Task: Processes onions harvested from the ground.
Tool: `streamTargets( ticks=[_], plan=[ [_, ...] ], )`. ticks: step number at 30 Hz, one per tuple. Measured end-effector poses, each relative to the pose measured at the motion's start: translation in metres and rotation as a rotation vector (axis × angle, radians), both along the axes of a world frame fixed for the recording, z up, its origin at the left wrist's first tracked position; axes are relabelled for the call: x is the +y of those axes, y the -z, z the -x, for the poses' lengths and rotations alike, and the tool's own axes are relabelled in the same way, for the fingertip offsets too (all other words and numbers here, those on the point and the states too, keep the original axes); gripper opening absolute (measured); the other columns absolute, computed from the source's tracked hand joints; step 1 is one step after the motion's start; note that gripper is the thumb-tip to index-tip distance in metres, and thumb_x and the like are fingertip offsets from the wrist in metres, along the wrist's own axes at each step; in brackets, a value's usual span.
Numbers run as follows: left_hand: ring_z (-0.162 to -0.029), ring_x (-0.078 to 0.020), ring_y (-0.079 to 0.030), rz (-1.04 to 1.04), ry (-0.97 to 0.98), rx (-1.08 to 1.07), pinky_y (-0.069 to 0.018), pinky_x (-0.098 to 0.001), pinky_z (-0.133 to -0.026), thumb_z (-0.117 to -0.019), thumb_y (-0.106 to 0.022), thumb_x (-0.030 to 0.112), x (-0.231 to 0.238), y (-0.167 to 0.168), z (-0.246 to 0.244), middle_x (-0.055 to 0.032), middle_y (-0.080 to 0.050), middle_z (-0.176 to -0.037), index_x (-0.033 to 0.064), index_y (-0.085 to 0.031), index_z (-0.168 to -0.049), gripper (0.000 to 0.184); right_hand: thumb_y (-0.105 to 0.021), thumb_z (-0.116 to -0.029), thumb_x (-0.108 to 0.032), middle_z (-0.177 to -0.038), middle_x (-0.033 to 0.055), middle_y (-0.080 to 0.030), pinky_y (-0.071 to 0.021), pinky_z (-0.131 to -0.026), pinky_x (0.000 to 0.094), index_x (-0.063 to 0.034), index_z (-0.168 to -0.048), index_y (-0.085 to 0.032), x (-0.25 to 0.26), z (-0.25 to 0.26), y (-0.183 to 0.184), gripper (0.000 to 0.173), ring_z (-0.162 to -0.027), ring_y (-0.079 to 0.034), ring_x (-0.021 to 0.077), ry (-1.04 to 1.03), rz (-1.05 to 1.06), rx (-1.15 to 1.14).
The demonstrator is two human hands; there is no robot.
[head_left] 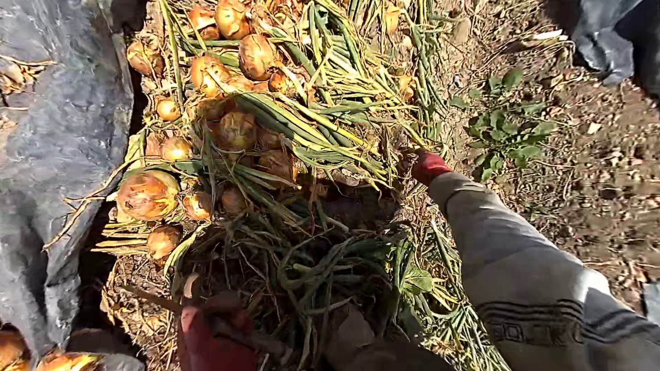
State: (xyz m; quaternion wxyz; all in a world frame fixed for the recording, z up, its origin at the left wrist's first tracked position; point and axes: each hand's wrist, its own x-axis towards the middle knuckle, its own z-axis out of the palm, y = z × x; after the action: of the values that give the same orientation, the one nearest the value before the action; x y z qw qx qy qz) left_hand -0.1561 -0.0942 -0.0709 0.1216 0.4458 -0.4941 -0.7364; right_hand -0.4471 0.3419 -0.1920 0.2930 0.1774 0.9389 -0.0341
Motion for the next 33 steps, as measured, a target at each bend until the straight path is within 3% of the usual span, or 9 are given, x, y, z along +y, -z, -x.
streamTargets(
  ticks=[4, 6, 9, 13, 19, 23, 25, 29, 33],
  plan=[
    [-0.053, -0.0093, -0.058, 0.045, 0.112, -0.128, -0.0515, -0.0248, -0.045, -0.1114, -0.015, 0.034, -0.005, -0.001, 0.021, 0.0016, -0.066, -0.08, 0.0146, -0.038, -0.149, 0.048, -0.068, -0.094, -0.01, -0.131, 0.0295, -0.064, -0.0436, -0.099, 0.0765, -0.0089, -0.14, -0.058, 0.031, 0.031, 0.029, 0.047, -0.123, -0.06, 0.0512, -0.096, -0.029, -0.056],
    [-0.053, -0.0096, -0.059, 0.07, 0.121, -0.186, -0.0516, -0.0252, -0.045, -0.1119, -0.017, 0.031, -0.006, 0.0, 0.029, 0.0005, -0.067, -0.08, 0.0147, -0.041, -0.147, 0.045, -0.07, -0.0936, -0.016, -0.131, 0.0306, -0.063, -0.0447, -0.096, 0.0774, -0.0042, -0.137, -0.059, 0.041, 0.043, 0.037, 0.046, -0.123, -0.059, 0.0521, -0.138, -0.119, -0.033],
    [-0.05, -0.0111, -0.058, 0.131, 0.13, -0.23, -0.0522, -0.0271, -0.043, -0.1113, -0.021, 0.03, -0.009, 0.002, 0.036, -0.001, -0.065, -0.075, 0.0136, -0.046, -0.144, 0.044, -0.082, -0.077, -0.013, -0.137, 0.0351, -0.056, -0.0447, -0.088, 0.083, -0.0012, -0.145, -0.048, 0.064, 0.058, 0.053, 0.077, -0.119, -0.058, 0.0592, -0.188, -0.209, -0.006],
    [-0.048, -0.0115, -0.057, 0.162, 0.152, -0.289, -0.0517, -0.0269, -0.042, -0.1112, -0.022, 0.031, -0.004, -0.002, 0.043, -0.0011, -0.063, -0.074, 0.0141, -0.045, -0.145, 0.044, -0.076, -0.0903, -0.027, -0.131, 0.0369, -0.059, -0.0407, -0.102, 0.0767, 0.0073, -0.134, -0.057, 0.067, 0.081, 0.053, 0.059, -0.127, -0.055, 0.0547, -0.082, -0.146, -0.157],
    [-0.055, -0.0136, -0.063, 0.064, 0.354, -0.388, -0.0548, -0.0271, -0.046, -0.1074, -0.036, 0.026, 0.02, 0.008, 0.052, -0.0056, -0.069, -0.089, 0.0151, -0.036, -0.154, 0.048, -0.073, -0.093, -0.031, -0.131, 0.0393, -0.058, -0.0362, -0.103, 0.0783, 0.0112, -0.124, -0.063, 0.04, 0.096, 0.044, 0.053, -0.129, -0.053, 0.0565, -0.18, -0.297, -0.348],
    [-0.067, -0.0197, -0.069, -0.056, 0.524, -0.43, -0.0582, -0.0303, -0.053, -0.1013, -0.057, 0.019, 0.043, 0.008, 0.053, -0.0092, -0.072, -0.108, 0.0196, -0.026, -0.161, 0.067, -0.069, -0.0939, -0.044, -0.124, 0.0398, -0.06, -0.0396, -0.091, 0.0821, 0.0067, -0.124, -0.062, 0.028, 0.074, 0.025, 0.06, -0.121, -0.056, 0.0592, -0.201, -0.31, -0.36],
    [-0.068, -0.022, -0.071, -0.064, 0.641, -0.397, -0.0619, -0.0337, -0.056, -0.1053, -0.05, 0.024, 0.049, 0.002, 0.05, -0.0092, -0.073, -0.109, 0.0167, -0.021, -0.161, 0.063, -0.069, -0.0824, -0.06, -0.098, 0.036, -0.067, -0.045, -0.07, 0.0816, 0.003, -0.104, -0.067, 0.038, 0.036, 0.018, 0.067, -0.093, -0.066, 0.0571, -0.238, -0.263, -0.117],
    [-0.056, -0.0145, -0.064, -0.054, 0.819, -0.287, -0.0574, -0.0307, -0.049, -0.1079, -0.041, 0.034, 0.056, -0.002, 0.035, -0.0028, -0.074, -0.094, 0.0162, -0.016, -0.163, 0.063, -0.077, -0.0902, -0.046, -0.085, 0.0165, -0.066, -0.0509, -0.059, 0.0521, -0.0047, -0.113, -0.066, -0.022, -0.035, -0.06, 0.049, -0.066, -0.06, 0.0284, 0.062, 0.301, -0.126],
    [-0.061, -0.0136, -0.064, -0.049, 0.873, -0.252, -0.0593, -0.0339, -0.056, -0.103, -0.049, 0.053, 0.058, -0.006, 0.008, 0.0008, -0.072, -0.093, 0.0293, -0.019, -0.163, 0.071, -0.088, -0.076, -0.028, -0.074, 0.0066, -0.07, -0.047, -0.04, 0.0308, -0.0147, -0.108, -0.072, -0.132, -0.099, -0.123, 0.038, -0.046, -0.056, 0.0148, 0.087, 0.844, -0.349]
  ],
)
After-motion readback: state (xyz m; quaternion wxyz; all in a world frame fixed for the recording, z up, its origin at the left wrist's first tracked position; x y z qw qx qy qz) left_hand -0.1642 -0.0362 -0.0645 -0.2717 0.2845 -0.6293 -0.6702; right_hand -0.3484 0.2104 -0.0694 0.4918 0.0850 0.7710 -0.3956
